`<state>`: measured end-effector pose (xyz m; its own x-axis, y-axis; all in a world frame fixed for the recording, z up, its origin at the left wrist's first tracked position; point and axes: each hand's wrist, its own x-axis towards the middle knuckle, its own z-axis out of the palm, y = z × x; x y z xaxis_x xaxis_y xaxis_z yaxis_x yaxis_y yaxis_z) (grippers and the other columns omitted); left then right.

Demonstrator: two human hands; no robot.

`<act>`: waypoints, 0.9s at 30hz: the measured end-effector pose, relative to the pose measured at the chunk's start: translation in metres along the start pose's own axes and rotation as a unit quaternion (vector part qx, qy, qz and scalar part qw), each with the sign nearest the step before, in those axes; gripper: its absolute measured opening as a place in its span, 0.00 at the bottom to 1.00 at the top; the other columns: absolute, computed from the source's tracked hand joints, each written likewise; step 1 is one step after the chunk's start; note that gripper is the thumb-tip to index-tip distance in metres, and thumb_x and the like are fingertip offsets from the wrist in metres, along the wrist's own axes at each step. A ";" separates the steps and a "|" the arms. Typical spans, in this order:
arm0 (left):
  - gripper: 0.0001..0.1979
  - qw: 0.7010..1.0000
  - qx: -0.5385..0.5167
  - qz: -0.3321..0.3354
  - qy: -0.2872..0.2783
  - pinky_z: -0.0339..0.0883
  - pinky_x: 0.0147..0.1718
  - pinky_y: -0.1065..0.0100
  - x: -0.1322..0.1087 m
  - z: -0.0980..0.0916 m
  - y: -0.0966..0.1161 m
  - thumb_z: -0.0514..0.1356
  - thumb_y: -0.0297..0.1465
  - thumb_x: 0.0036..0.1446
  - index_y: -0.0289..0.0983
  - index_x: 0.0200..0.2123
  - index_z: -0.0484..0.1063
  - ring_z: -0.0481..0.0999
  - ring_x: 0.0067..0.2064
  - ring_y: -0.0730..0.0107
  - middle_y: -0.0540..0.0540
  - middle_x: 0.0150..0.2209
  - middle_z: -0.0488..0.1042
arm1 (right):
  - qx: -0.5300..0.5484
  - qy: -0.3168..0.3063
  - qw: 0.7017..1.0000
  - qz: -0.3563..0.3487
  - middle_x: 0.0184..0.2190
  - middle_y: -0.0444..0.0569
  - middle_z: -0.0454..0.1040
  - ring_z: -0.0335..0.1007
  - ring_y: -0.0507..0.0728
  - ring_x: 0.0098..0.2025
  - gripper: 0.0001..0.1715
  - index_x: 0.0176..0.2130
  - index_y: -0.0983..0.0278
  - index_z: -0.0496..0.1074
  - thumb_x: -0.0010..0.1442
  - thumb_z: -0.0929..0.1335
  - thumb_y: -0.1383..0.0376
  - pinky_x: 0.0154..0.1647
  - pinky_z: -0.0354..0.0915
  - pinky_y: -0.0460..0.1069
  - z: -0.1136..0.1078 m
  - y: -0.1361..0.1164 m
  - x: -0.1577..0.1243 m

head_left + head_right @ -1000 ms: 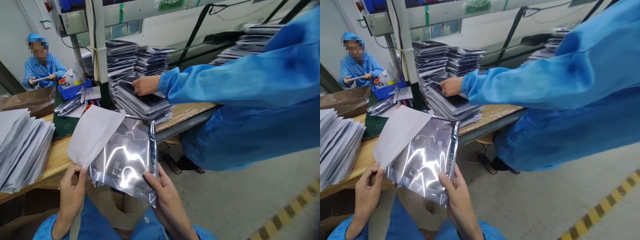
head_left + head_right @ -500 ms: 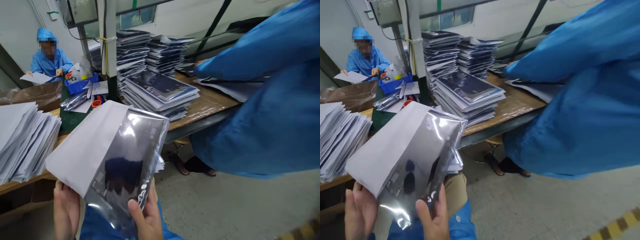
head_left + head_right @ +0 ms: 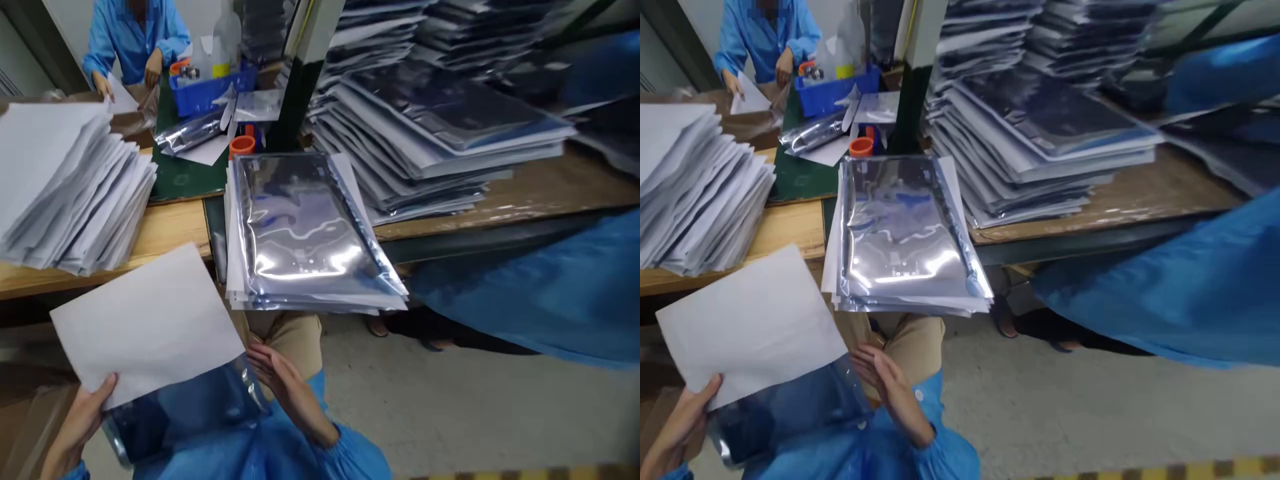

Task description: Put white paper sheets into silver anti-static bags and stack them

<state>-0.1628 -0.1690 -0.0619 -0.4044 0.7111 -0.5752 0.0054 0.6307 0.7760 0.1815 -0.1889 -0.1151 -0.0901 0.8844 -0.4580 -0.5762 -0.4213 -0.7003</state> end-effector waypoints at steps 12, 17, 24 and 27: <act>0.29 0.981 0.079 -0.037 -0.176 0.63 0.56 0.58 0.049 0.058 -0.068 0.67 0.46 0.46 0.32 0.45 0.72 0.75 0.50 0.52 0.37 0.46 0.77 | -0.024 0.189 0.981 -0.028 0.27 0.47 0.80 0.74 0.59 0.31 0.25 0.35 0.66 0.79 0.46 0.74 0.48 0.39 0.67 0.54 -0.029 0.076 0.033; 0.32 0.968 0.101 -0.088 -0.211 0.64 0.54 0.59 0.011 0.045 -0.084 0.68 0.49 0.41 0.31 0.44 0.74 0.75 0.50 0.50 0.37 0.46 0.78 | -0.053 0.217 0.975 0.014 0.27 0.48 0.81 0.75 0.63 0.35 0.23 0.34 0.65 0.80 0.46 0.75 0.50 0.42 0.67 0.56 -0.042 0.095 -0.014; 0.32 0.956 0.096 -0.156 -0.231 0.64 0.53 0.57 -0.036 0.025 -0.106 0.66 0.53 0.40 0.34 0.40 0.76 0.75 0.49 0.47 0.39 0.43 0.79 | -0.070 0.212 0.973 0.059 0.29 0.49 0.81 0.75 0.66 0.37 0.24 0.34 0.64 0.79 0.45 0.75 0.48 0.44 0.66 0.58 -0.049 0.107 -0.049; 0.31 0.968 0.055 -0.131 -0.207 0.65 0.53 0.58 -0.043 0.022 -0.104 0.70 0.47 0.37 0.35 0.44 0.74 0.73 0.52 0.48 0.39 0.47 0.77 | -0.056 0.167 0.982 0.063 0.33 0.49 0.81 0.75 0.64 0.41 0.25 0.39 0.64 0.76 0.46 0.75 0.50 0.46 0.66 0.57 -0.045 0.098 -0.048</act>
<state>-0.1261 -0.2583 -0.1241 -0.0047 0.5717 -0.8204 0.0578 0.8192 0.5706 0.1659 -0.2819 -0.1864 0.1272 0.7168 -0.6856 -0.4835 -0.5587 -0.6738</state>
